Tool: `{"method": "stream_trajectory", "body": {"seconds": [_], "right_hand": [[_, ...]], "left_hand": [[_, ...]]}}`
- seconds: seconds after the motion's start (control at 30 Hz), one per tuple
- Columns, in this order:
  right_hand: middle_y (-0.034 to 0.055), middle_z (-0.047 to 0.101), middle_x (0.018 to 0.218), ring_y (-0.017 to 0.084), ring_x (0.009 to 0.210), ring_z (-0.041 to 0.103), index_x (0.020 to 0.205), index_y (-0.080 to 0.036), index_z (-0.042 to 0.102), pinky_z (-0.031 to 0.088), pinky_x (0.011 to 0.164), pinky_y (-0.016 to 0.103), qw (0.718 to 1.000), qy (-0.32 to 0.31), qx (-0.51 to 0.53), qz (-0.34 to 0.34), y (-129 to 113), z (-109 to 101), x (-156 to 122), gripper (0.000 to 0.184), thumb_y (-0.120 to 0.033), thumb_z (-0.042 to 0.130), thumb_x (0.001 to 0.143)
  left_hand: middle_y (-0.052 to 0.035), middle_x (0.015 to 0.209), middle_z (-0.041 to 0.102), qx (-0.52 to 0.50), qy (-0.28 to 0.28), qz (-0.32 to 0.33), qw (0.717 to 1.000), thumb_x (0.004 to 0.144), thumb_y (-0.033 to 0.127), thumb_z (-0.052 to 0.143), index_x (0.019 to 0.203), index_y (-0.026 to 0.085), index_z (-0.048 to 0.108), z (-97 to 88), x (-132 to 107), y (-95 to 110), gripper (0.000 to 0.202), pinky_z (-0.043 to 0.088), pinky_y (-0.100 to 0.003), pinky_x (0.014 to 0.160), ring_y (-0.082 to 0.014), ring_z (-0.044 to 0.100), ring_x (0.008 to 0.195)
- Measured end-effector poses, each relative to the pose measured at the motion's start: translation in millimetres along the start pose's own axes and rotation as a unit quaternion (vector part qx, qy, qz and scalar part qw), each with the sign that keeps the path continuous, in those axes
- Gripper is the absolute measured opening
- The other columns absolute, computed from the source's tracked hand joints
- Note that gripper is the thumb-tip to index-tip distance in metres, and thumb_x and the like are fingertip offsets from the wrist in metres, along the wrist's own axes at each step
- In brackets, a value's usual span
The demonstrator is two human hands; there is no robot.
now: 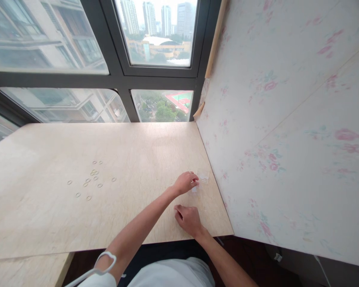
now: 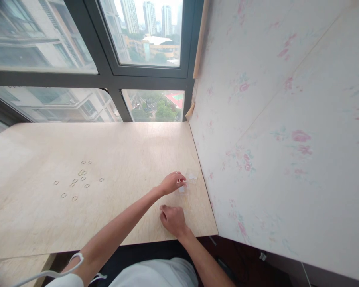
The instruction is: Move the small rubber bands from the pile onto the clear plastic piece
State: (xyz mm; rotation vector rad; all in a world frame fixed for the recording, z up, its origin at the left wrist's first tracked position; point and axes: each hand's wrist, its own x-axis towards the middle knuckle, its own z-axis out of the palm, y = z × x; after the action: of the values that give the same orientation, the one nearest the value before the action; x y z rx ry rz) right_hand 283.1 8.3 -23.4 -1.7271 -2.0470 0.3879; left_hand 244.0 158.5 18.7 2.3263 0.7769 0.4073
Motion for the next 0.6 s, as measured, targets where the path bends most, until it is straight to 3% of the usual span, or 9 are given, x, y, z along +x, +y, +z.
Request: {"method": "stream_trajectory", "body": {"seconds": [0.17,0.3,0.5,0.6], "right_hand": [[0.0025,0.072,0.070,0.014,0.060,0.063,0.093,-0.019,0.068,0.028,0.054,0.024,1.000,0.003,0.014,0.006,0,0,-1,0.023,-0.016,0.047,0.083],[0.0021,0.070,0.067,0.013,0.056,0.061,0.082,-0.019,0.067,0.028,0.054,0.024,0.999,0.012,0.033,0.018,-2,-2,-2,0.020,-0.016,0.047,0.081],[-0.0007,0.060,0.056,0.012,0.049,0.053,0.074,-0.019,0.062,0.031,0.053,0.023,0.993,0.041,0.087,0.062,-8,-5,-3,0.026,-0.018,0.038,0.085],[-0.0013,0.059,0.057,0.013,0.049,0.053,0.079,-0.020,0.062,0.035,0.053,0.023,0.989,0.033,0.130,0.063,-18,-4,1,0.028,-0.020,0.035,0.086]], "left_hand": [[-0.0047,0.084,0.068,-0.025,0.032,-0.009,0.999,0.088,0.021,0.054,0.086,0.018,0.070,-7.4,-11,3,0.017,0.044,-0.028,0.073,-0.0169,0.059,0.078],[-0.0053,0.085,0.068,-0.086,0.100,-0.057,0.990,0.090,0.024,0.046,0.087,0.018,0.069,-20.4,-40,-5,0.024,0.044,-0.027,0.072,-0.0160,0.059,0.079],[-0.0019,0.073,0.063,-0.256,0.242,-0.207,0.913,0.085,0.031,0.046,0.074,0.017,0.061,-43.8,-117,-21,0.023,0.043,-0.027,0.067,-0.0160,0.057,0.071],[0.0018,0.061,0.051,-0.340,0.278,-0.228,0.869,0.084,0.030,0.043,0.066,0.018,0.051,-45.6,-152,-16,0.023,0.039,-0.025,0.060,-0.0135,0.049,0.060]]}}
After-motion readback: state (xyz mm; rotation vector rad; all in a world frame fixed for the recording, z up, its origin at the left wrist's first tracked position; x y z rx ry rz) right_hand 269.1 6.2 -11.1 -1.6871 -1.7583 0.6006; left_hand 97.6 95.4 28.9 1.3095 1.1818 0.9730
